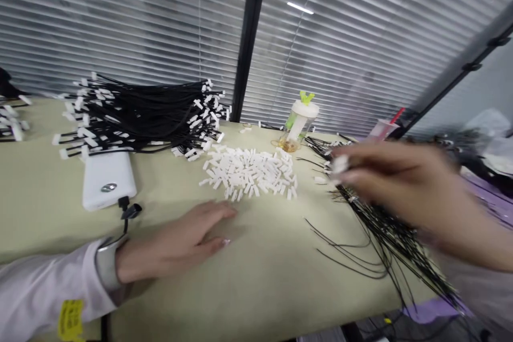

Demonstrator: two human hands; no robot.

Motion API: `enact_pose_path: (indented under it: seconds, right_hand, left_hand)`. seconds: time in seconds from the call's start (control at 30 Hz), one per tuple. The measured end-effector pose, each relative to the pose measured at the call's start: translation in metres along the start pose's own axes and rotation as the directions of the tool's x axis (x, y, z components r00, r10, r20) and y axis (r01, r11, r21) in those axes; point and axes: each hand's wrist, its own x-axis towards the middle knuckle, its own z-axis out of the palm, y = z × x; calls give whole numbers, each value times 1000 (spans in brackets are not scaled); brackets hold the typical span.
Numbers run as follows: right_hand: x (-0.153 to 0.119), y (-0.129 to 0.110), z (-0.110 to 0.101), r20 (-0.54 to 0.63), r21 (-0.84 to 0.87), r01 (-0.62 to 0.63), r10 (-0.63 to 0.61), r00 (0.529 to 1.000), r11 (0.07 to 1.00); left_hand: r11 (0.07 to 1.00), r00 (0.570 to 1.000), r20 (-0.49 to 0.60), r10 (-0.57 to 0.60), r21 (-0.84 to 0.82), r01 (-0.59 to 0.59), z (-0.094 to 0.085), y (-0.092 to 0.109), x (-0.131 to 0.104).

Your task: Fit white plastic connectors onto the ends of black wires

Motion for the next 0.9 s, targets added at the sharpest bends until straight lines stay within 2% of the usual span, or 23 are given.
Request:
enact_pose_path:
  seconds: [0.07, 0.13, 0.23, 0.3, 0.37, 0.47, 0.53, 0.67, 0.77, 0.8, 0.83, 0.87, 0.9]
  right_hand:
    - [5, 0, 43, 248, 88, 27, -48, 968, 996]
    - [12, 1, 84, 434, 201, -7, -83, 897, 980]
    - [19, 0, 125, 500, 258, -55, -85, 862, 964]
    - [21, -3, 137, 513, 267, -56, -92, 853, 962]
    - [22, -4, 140, 539, 275, -71, -92, 837, 959]
    - [21, 4, 133, 625, 262, -140, -57, 778, 955]
    - [17, 15, 121, 684, 190, -159, -15, 729, 969]
    - [5, 43, 79, 727, -56, -26, 59, 684, 998]
    - [-12, 68, 41, 750, -175, -66, 176, 638, 982]
    - [-20, 79, 30, 737, -194, -90, 206, 643, 977]
    - [-29, 91, 21, 676, -222, -108, 233, 699, 969]
    - [-39, 104, 14, 570, -262, -108, 244, 784, 959]
    - [-50, 119, 10, 467, -336, -91, 250, 848, 937]
  left_hand:
    - [970, 994, -43, -100, -227, 88, 5, 1, 5]
    - [867, 987, -52, -153, -486, 109, 10, 1, 11]
    - [703, 975, -4, -223, -694, 159, 16, 1, 18]
    - [642, 958, 41, -285, -734, 223, 16, 0, 19]
    - [616, 944, 59, -326, -744, 259, 16, 0, 19]
    - [621, 941, 37, -336, -742, 251, 14, 0, 17]
    - [638, 939, 17, -343, -729, 246, 12, 1, 15]
    - [690, 928, -5, -373, -670, 274, 11, 3, 13]
    - [692, 921, 4, -391, -658, 297, 11, 6, 10]
    - [691, 917, 18, -399, -652, 313, 11, 7, 9]
    - [691, 913, 37, -406, -642, 333, 10, 9, 7]
    - [693, 911, 59, -409, -630, 352, 10, 11, 5]
    - [691, 908, 80, -412, -622, 369, 10, 13, 3]
